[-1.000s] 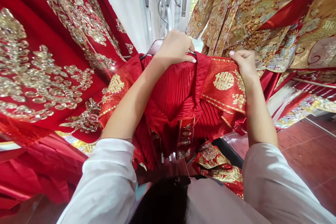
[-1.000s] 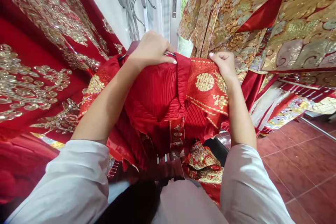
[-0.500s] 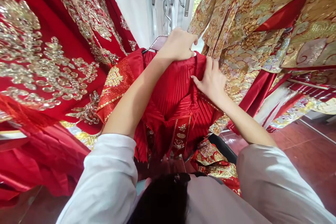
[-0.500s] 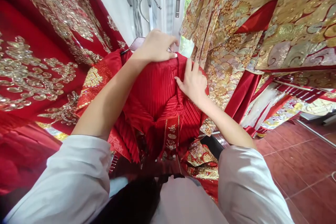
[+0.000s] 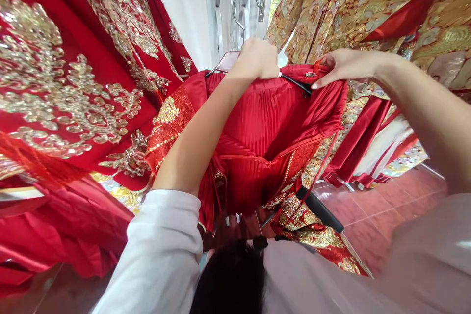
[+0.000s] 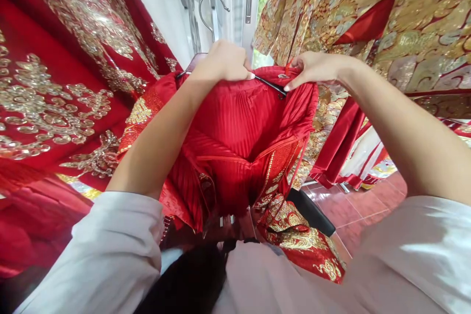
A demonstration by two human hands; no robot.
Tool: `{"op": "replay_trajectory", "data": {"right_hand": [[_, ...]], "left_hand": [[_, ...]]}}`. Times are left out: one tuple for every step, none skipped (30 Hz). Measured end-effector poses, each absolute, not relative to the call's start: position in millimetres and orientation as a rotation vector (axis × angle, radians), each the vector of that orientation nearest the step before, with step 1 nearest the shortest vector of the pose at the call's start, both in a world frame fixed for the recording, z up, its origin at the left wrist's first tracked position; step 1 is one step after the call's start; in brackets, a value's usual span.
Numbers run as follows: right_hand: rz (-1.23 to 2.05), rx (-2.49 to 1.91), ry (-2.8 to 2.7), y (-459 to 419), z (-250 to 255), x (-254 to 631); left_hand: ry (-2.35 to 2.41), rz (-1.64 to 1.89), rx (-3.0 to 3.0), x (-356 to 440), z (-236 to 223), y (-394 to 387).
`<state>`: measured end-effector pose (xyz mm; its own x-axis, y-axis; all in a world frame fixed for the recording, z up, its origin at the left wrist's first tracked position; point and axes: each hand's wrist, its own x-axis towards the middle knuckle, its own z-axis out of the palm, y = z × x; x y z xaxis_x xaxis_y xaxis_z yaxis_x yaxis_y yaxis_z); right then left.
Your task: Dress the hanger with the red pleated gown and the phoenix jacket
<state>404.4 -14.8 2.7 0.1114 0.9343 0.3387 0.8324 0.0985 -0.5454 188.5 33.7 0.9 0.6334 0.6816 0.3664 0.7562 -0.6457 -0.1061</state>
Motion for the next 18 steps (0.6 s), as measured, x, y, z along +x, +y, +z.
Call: {"op": "replay_trajectory", "data": {"right_hand": [[0.12, -1.865, -1.826, -12.3, 6.0, 407.2], [0.044, -1.977, -1.876, -8.9, 8.1, 410.1], [-0.049, -2.041, -1.889, -4.9, 9.0, 412.6], [-0.197, -2.022, -1.851, -0.7, 8.7, 414.4], [-0.322, -1.982, -1.811, 3.2, 7.2, 415.1], [-0.415, -1.941, -1.783, 6.4, 4.7, 414.7], [-0.475, -1.912, -1.771, 8.7, 1.4, 413.1], [-0.51, -1.906, -1.758, 9.9, -2.5, 410.3], [-0.53, -1.929, -1.734, 10.2, -6.5, 406.5], [-0.54, -1.972, -1.699, 9.7, -10.2, 402.1], [-0.552, -2.026, -1.657, 8.6, -13.3, 397.1], [-0.561, -2.084, -1.615, 7.2, -15.4, 392.0], [-0.559, -2.134, -1.585, 5.5, -16.5, 386.9], [-0.548, -2.175, -1.568, 3.4, -16.5, 381.9], [-0.532, -2.204, -1.56, 0.9, -15.9, 377.2], [-0.519, -2.223, -1.554, -2.2, -15.3, 372.7], [-0.514, -2.232, -1.549, -6.0, -15.3, 368.5], [-0.515, -2.23, -1.552, -10.5, -16.7, 364.7]], "left_hand": [[-1.176, -0.426, -2.6, 189.6, 1.9, 33.9], [-1.174, -0.422, -2.6, 190.6, 2.6, 34.0], [-1.166, -0.424, -2.601, 191.5, 2.9, 34.1], [-1.153, -0.429, -2.602, 192.4, 2.9, 34.2], [-1.143, -0.439, -2.598, 193.3, 2.7, 34.3], [-1.135, -0.447, -2.592, 194.1, 2.3, 34.5], [-1.131, -0.452, -2.583, 194.9, 2.0, 34.8], [-1.133, -0.455, -2.573, 195.6, 1.8, 35.1], [-1.134, -0.454, -2.568, 196.3, 1.7, 35.5], [-1.136, -0.453, -2.565, 196.9, 1.8, 35.9], [-1.142, -0.452, -2.559, 197.4, 2.0, 36.4], [-1.147, -0.45, -2.556, 197.8, 2.2, 37.0], [-1.152, -0.452, -2.555, 198.2, 2.3, 37.9], [-1.162, -0.458, -2.552, 198.6, 2.1, 39.0], [-1.171, -0.467, -2.552, 199.0, 1.8, 40.3], [-1.18, -0.482, -2.552, 199.5, 1.1, 41.8], [-1.186, -0.5, -2.553, 199.9, 0.2, 43.4], [-1.189, -0.518, -2.551, 200.3, -1.0, 44.9]]}}
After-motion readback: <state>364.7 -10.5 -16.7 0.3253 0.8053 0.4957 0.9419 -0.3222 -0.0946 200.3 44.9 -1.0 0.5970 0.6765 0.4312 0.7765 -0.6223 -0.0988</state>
